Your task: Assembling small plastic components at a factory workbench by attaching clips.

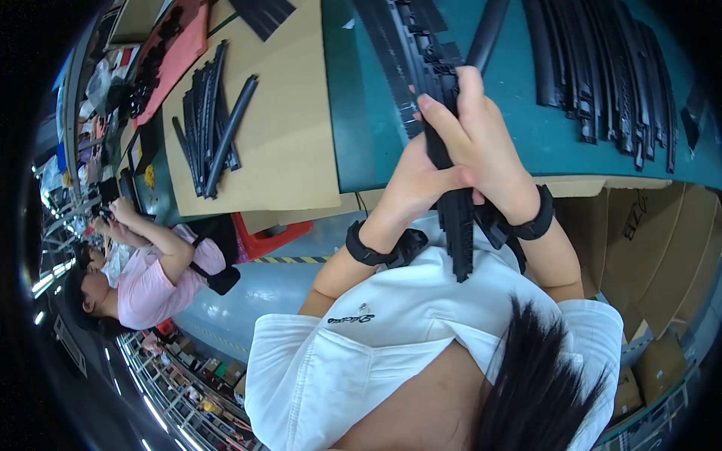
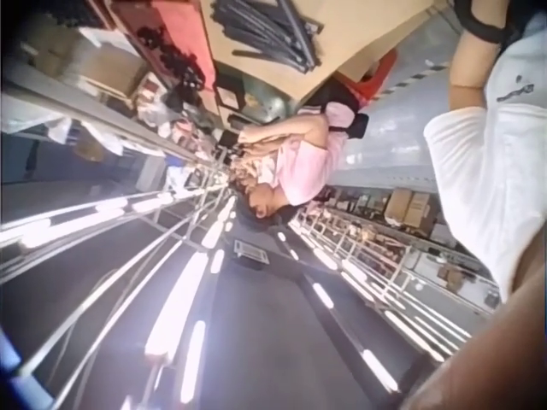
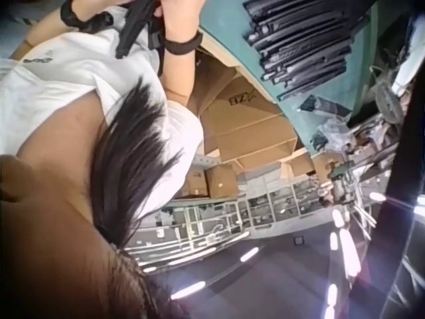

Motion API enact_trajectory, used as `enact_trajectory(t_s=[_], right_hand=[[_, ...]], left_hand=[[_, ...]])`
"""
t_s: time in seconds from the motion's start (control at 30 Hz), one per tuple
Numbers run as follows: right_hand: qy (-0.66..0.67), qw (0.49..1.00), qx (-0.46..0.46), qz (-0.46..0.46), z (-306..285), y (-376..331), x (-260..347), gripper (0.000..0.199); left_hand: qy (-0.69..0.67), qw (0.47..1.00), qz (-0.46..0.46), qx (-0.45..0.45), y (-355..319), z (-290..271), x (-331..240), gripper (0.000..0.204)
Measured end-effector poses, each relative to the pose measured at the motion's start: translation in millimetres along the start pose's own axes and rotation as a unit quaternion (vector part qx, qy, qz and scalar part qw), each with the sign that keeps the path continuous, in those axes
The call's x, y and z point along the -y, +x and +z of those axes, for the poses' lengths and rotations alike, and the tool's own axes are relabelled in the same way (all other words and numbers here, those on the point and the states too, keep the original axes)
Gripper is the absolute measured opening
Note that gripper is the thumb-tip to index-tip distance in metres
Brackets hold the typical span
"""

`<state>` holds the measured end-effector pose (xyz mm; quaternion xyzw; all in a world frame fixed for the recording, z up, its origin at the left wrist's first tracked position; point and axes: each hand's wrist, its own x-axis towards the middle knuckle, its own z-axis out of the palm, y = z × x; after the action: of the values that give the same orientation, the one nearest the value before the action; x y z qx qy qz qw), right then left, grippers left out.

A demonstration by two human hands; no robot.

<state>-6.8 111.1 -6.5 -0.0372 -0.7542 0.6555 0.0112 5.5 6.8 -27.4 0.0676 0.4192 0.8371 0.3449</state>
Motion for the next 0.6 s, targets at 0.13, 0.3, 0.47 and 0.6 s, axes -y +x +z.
enact_trajectory(t_s=[0.13, 0.3, 0.47, 0.6], right_hand=[[-0.064, 0.998, 0.0, -0.021, -7, 4, 0, 0.034], [-0.073, 0.997, -0.009, -0.035, -12, 9, 2, 0.036], [-0.096, 0.994, 0.045, 0.034, -15, 6, 14, 0.03], [-0.095, 0.994, 0.039, 0.024, -18, 1, 10, 0.031]], left_hand=[[-0.028, 1.0, -0.006, -0.004, -4, 2, 1, 0.052], [0.007, 1.0, -0.013, -0.012, -9, 7, 6, 0.057], [-0.025, 0.999, -0.025, 0.014, -10, 4, 9, 0.049], [0.057, 0.996, -0.066, 0.023, -7, 11, 0, 0.044]])
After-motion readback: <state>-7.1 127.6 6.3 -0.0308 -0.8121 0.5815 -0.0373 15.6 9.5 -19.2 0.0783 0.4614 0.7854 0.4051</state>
